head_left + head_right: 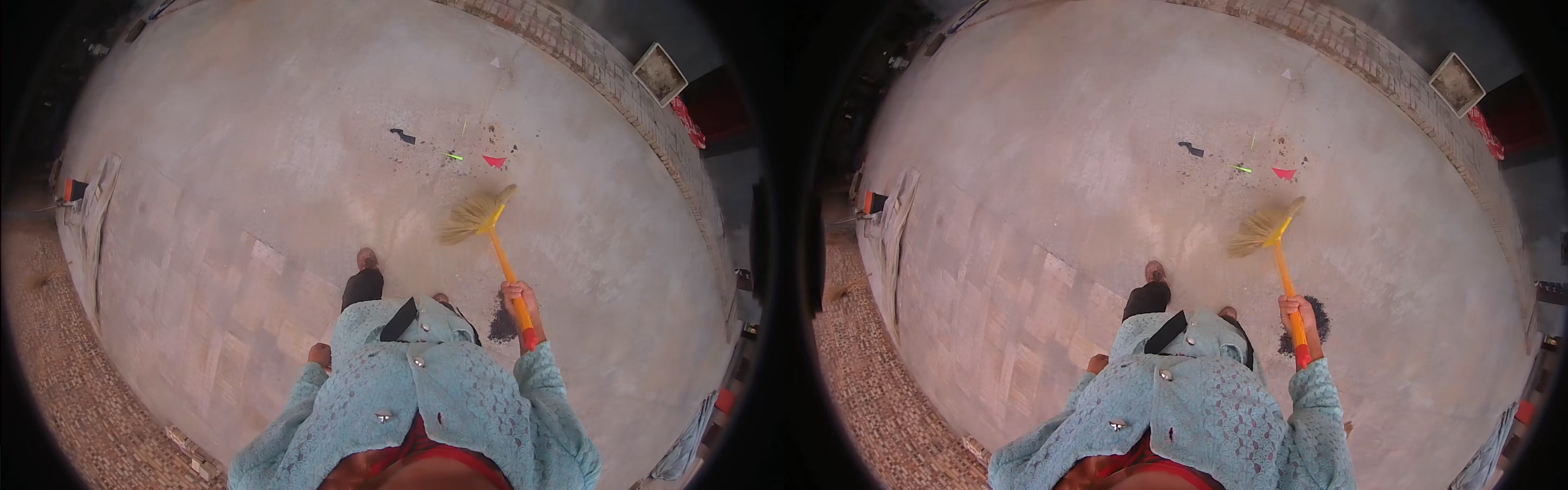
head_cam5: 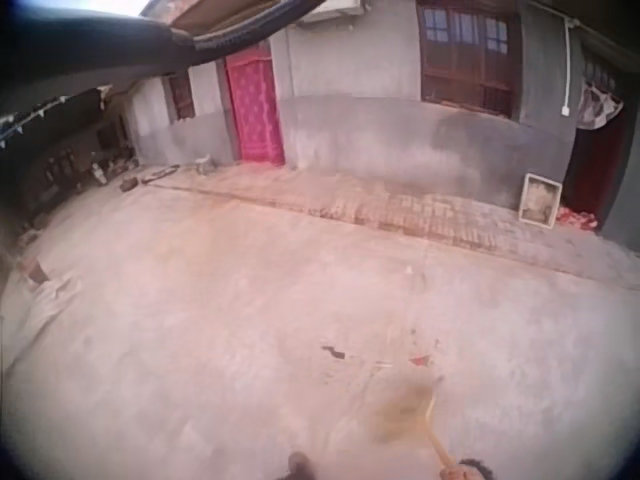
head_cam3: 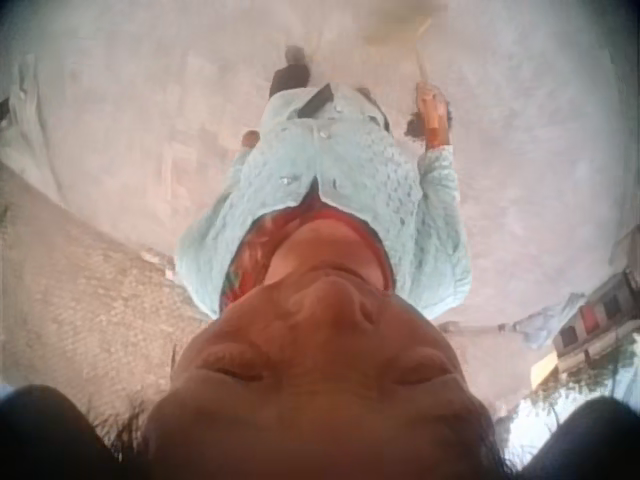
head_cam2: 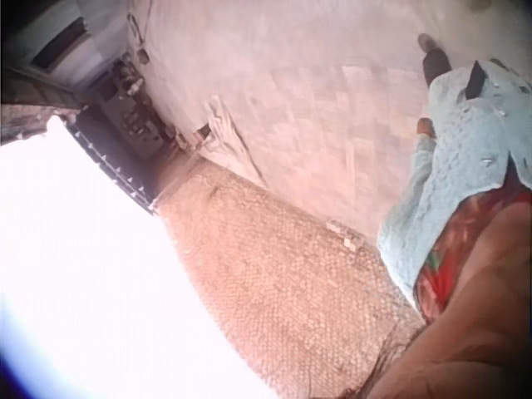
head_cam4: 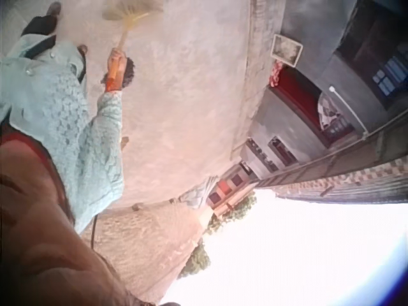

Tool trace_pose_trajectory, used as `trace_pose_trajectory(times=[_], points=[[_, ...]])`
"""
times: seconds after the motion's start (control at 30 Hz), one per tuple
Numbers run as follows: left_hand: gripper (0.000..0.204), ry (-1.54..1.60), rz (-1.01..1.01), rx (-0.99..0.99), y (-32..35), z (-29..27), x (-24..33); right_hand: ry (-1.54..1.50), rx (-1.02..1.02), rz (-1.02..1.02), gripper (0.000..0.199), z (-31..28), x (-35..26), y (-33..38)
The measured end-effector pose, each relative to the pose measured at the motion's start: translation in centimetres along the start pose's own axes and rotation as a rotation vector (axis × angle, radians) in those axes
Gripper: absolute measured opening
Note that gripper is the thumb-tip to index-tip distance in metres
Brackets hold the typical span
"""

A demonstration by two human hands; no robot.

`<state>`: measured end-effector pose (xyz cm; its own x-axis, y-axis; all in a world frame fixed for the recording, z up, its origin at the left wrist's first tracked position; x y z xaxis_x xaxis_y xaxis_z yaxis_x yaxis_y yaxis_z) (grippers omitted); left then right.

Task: The person sweeps a tiled floor using a yellow broom, moving debris and dust into a pile. The person walks around the area, sweeping different sections and gathering scattered items.

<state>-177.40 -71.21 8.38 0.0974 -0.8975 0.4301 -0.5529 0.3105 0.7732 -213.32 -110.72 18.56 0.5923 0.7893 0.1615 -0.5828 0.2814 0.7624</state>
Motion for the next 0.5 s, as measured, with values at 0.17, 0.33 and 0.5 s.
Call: trace_pose_trajectory(times=[0.17,0.33,0.5], points=[[0.02,0.329,0.059,0.049,-9.3,-1.3,4.4,0.276,0.09,-0.196,0.015,6.1,7.6,4.1],[0.02,0.504,-0.013,-0.079,-12.8,-4.5,11.5,0.23,0.086,-0.165,0.028,11.3,13.6,3.7],[0.021,0.492,-0.1,-0.058,-13.1,-6.9,12.3,0.3,-0.049,0.138,0.038,14.1,17.2,-3.3]])
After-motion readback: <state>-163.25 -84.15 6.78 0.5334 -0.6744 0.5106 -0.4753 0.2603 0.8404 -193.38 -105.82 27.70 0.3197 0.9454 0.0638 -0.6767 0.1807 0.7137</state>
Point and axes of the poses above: each hand's wrist, its own y-axis away from the middle knuckle, its own z-axis out of the palm, x = y × z, the point moved 3 cm from there along -y, towards the middle knuckle, and after that the axes turned 6 degrees about x, right-handed, at the moved point
